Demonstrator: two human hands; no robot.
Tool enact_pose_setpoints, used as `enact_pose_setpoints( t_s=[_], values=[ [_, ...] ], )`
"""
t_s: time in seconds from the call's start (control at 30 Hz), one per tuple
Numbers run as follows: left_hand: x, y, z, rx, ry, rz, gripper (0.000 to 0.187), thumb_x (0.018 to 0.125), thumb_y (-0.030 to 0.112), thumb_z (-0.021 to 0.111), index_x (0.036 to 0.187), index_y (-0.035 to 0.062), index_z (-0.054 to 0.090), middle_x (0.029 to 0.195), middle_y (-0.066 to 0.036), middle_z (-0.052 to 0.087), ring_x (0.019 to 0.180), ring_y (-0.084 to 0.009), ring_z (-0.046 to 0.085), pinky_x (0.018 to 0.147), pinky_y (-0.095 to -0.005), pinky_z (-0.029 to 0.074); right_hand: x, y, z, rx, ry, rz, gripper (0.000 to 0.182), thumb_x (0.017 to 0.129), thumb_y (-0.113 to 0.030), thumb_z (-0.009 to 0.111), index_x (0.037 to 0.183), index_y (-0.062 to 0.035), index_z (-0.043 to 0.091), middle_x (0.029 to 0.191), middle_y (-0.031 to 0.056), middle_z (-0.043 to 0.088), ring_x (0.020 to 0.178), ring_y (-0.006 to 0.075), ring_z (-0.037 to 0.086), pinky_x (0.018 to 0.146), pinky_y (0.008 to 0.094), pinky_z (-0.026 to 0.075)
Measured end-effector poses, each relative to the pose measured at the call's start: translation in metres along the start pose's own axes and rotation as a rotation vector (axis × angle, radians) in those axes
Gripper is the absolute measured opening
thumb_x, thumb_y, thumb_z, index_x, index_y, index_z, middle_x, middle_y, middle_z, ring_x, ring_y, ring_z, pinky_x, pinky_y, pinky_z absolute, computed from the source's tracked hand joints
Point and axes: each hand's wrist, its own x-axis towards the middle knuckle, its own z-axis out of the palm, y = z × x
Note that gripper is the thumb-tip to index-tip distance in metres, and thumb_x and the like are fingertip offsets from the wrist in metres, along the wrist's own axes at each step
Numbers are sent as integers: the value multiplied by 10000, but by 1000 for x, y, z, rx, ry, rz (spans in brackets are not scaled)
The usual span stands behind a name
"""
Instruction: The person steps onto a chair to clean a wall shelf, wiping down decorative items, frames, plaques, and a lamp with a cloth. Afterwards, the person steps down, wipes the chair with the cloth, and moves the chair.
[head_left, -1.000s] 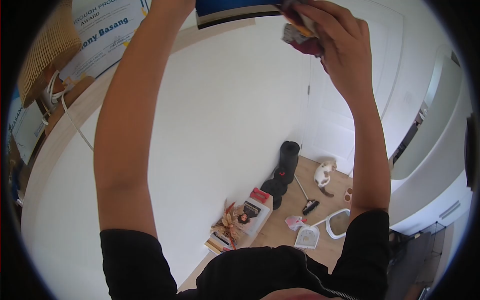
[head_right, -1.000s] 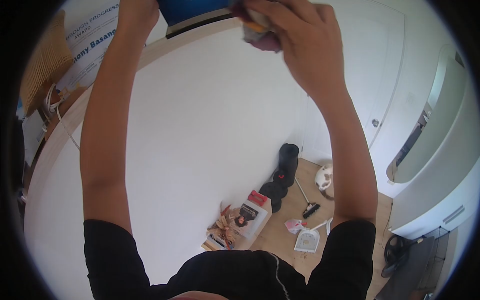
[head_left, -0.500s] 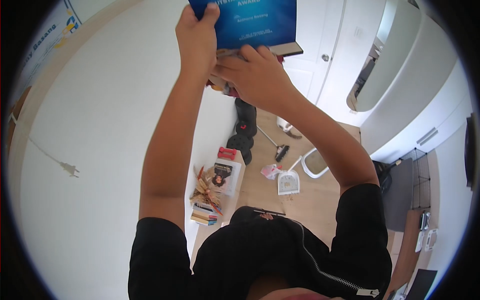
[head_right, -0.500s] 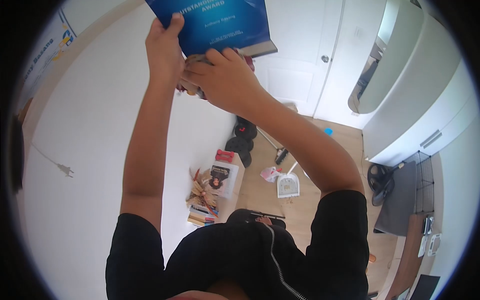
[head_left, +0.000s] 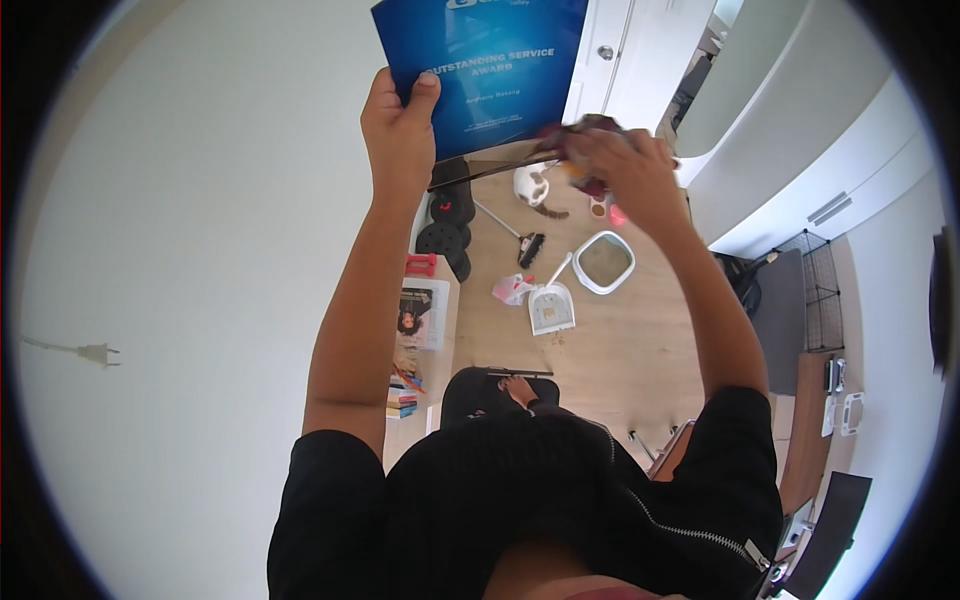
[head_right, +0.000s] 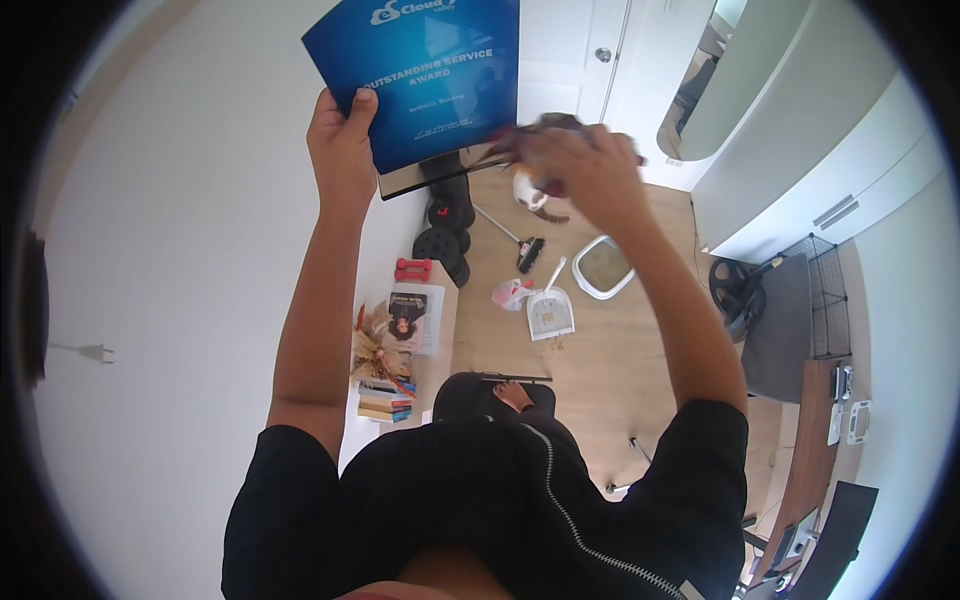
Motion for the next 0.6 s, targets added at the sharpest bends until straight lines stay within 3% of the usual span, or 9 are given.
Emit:
enact_pose_setpoints(
  t_s=[0.1, 0.23, 0.3, 0.37, 0.43, 0.47, 0.6],
  values=[
    [-1, -5, -7, 60, -2, -6, 184, 902, 165, 612, 989, 7, 575, 848, -4, 599, 754, -65, 500, 700, -210, 416, -34, 55, 25, -147, -318, 148, 372, 759, -113, 625, 1109, -239, 626, 1084, -56, 616, 918, 217, 522, 801, 344, 440],
    [6, -3, -19, -46, -51, -25, 218, 898, 147, 613, 1044, -10, 573, 920, -34, 616, 829, -81, 530, 764, -222, 429, -20, 80, 9, -136, -500, 278, 329, 813, -125, 597, 1139, -171, 623, 1027, 31, 610, 941, 247, 542, 805, 346, 460],
    [4, -2, -27, -99, -97, -49, 242, 897, 141, 614, 1072, -19, 570, 954, -49, 623, 863, -94, 547, 793, -234, 436, 7, 85, 14, 596, -194, 460, 314, 843, -189, 573, 1150, -155, 627, 1096, 52, 590, 935, 287, 593, 777, 363, 480],
    [1, -3, -33, -232, -153, -91, 290, 902, 123, 602, 1138, -34, 544, 1027, -82, 623, 945, -142, 580, 864, -284, 452, 40, 61, 8, 778, -112, 272, 350, 865, -180, 537, 1206, -126, 595, 1101, 139, 572, 948, 307, 605, 857, 360, 477],
    [-2, -7, -39, -286, -198, -122, 302, 906, 118, 593, 1160, -34, 531, 1053, -95, 622, 973, -163, 588, 888, -307, 456, 82, 39, 7, 837, -92, -52, 347, 885, -184, 519, 1218, -113, 586, 1137, 161, 564, 905, 285, 620, 854, 353, 490],
    [-4, -8, -42, -348, -237, -152, 315, 911, 113, 583, 1181, -34, 518, 1080, -108, 620, 1002, -184, 596, 911, -330, 459, 101, 8, -25, 904, -282, 53, 344, 889, -183, 515, 1216, -106, 586, 1153, 161, 566, 907, 282, 619, 848, 352, 496],
    [-10, -3, -42, -411, -271, -199, 321, 912, 123, 584, 1190, -21, 512, 1083, -111, 622, 1005, -189, 601, 917, -338, 465, 129, -41, -28, 861, -695, -54, 323, 887, -178, 528, 1195, -109, 597, 1128, 154, 577, 907, 275, 611, 836, 353, 494]
  ],
)
